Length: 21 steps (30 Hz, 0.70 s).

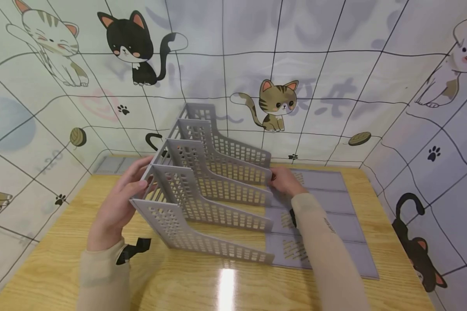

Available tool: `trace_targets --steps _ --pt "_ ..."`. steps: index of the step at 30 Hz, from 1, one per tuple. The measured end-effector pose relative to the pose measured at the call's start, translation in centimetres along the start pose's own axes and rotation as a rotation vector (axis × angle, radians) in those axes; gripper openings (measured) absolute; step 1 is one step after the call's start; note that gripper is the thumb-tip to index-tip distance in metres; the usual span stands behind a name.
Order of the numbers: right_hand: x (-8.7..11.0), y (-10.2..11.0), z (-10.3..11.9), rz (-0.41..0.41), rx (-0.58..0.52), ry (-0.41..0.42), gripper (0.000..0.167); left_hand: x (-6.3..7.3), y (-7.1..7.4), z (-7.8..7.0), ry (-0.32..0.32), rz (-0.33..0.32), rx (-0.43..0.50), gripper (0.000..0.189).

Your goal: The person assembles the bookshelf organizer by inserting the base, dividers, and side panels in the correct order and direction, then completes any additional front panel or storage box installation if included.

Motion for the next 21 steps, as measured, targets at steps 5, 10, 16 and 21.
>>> trace_targets --steps 5,10,16,21 --pt "-0.1 1.8 0.0 -0.044 -0.002 -0.008 0.03 0.2 0.3 0.1 -0.025 0.032 -0.003 0.051" --pt "-1.7 2.7 -1.3 -0.139 -0.164 -0.092 0.046 0.2 0.3 0.1 -0.044 0.036 -0.012 0.051" --pt "-4.1 1.1 -3.0 -0.1 -0.176 -0.103 0.041 0.4 0.1 0.2 -0.058 0.048 -0.03 0.051" --pt "-4.8 1.6 -2.4 -0.173 -0.113 -0.081 0.033 0.3 0.2 -0.1 -0.057 0.043 -0.05 0.052"
Point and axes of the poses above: each hand's wrist, its own x-axis away from the middle knuckle, its own y-axis out of the back of the hand, z = x × y, the point moved 8 cm from there along -x, towards the middle knuckle, and after that the axes turned 9 degrees about z, right-handed, at the moved point
